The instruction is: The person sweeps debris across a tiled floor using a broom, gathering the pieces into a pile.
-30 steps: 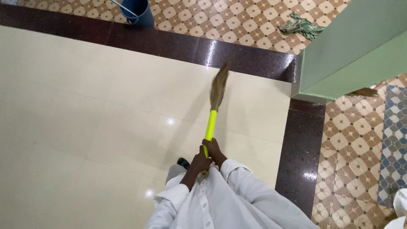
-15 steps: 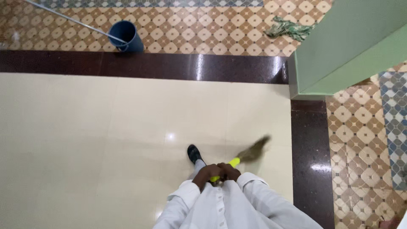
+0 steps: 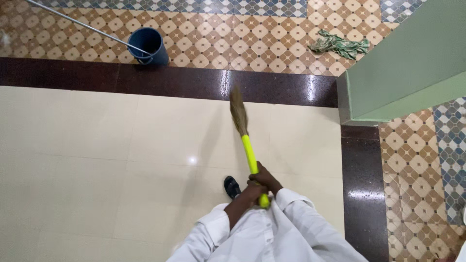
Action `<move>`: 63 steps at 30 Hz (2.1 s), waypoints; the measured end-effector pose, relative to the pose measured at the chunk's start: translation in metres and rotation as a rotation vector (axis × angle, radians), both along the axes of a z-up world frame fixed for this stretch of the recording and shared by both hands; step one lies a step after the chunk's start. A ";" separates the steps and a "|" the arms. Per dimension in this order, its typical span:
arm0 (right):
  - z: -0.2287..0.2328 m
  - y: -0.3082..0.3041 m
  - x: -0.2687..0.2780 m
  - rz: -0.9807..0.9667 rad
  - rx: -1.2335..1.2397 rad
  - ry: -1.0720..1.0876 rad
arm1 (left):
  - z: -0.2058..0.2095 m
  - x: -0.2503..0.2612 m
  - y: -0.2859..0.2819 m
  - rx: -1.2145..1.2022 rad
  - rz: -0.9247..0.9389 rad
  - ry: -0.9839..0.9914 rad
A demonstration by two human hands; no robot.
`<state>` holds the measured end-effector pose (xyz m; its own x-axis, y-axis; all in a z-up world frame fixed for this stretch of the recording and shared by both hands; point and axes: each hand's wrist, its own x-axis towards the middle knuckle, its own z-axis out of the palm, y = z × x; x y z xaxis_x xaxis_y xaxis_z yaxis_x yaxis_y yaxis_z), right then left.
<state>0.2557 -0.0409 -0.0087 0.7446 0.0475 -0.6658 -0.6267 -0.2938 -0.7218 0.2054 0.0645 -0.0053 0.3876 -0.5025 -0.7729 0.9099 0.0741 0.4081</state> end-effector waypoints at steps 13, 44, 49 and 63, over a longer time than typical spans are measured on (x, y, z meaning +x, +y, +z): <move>0.032 0.051 0.052 0.423 -0.050 0.356 | 0.006 0.012 0.012 -0.058 0.462 0.077; -0.015 -0.070 0.173 1.019 -0.167 -0.030 | -0.011 0.117 -0.137 -0.279 0.856 0.180; -0.041 -0.104 0.168 0.960 -0.127 0.170 | -0.020 0.120 -0.159 -0.319 0.890 0.270; -0.011 -0.197 0.204 -0.614 0.047 0.179 | -0.022 0.217 -0.170 0.188 -0.178 -0.298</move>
<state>0.4592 -0.2383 -0.0198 0.5231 -0.3205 -0.7897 -0.7825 0.1865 -0.5941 0.4220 -0.1053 -0.0277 0.5284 -0.4427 -0.7244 0.7414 -0.1751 0.6478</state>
